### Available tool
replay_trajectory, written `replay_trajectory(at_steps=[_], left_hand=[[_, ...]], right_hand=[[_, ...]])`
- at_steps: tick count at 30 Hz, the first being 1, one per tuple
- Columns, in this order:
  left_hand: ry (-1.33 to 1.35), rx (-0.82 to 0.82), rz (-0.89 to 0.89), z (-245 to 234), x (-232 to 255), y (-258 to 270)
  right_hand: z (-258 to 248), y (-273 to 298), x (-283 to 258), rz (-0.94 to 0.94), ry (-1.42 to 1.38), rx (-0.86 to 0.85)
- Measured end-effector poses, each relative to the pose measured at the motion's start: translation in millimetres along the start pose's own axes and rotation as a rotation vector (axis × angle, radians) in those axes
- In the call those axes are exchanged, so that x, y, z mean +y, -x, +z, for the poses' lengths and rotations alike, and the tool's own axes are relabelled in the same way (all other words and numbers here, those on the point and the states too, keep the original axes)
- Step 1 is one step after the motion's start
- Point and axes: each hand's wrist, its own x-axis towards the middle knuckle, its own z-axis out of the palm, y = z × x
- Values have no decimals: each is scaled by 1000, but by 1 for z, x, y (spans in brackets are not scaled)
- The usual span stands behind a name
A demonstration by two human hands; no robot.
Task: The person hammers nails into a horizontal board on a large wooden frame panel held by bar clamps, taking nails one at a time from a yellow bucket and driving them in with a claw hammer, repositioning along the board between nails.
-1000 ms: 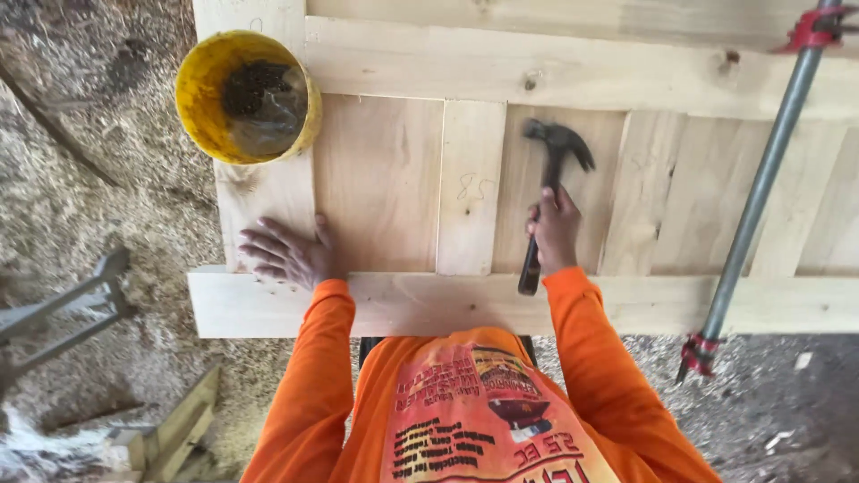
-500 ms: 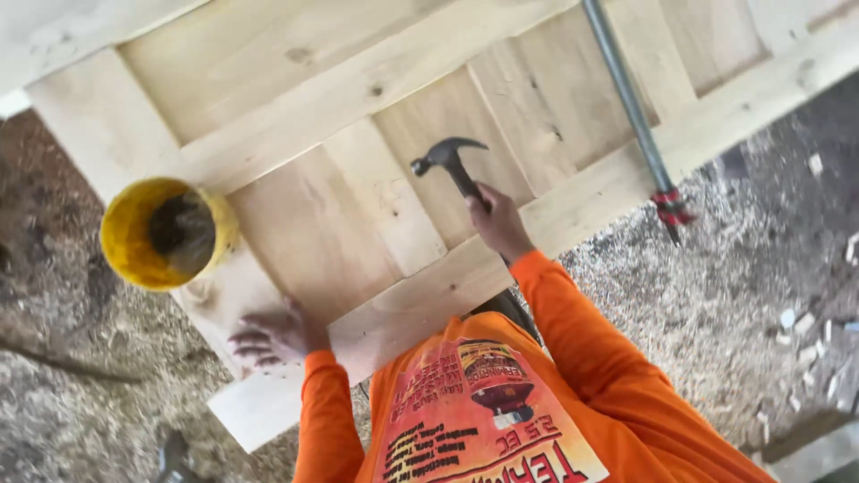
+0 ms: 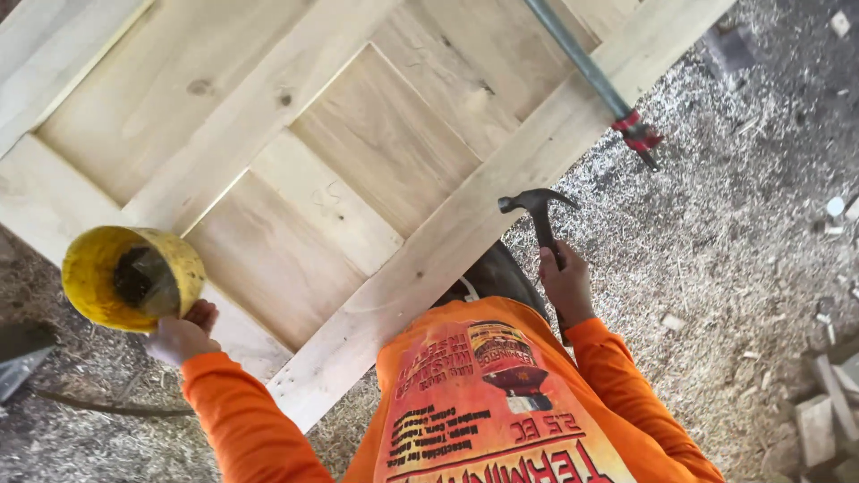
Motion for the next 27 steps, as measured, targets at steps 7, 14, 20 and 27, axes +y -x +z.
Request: replay_trajectory(at_steps=[7, 14, 20, 27], left_hand=[[-116, -41, 160, 169, -31, 175], [-49, -385, 24, 368, -137, 187], [-428, -210, 621, 466, -100, 228], [-938, -248, 1243, 561, -73, 173]], right_hand=[[-27, -58, -17, -21, -111, -72], [-70, -143, -40, -94, -49, -195], [-98, -179, -56, -170, 94, -247], [-109, -193, -47, -123, 113, -354]])
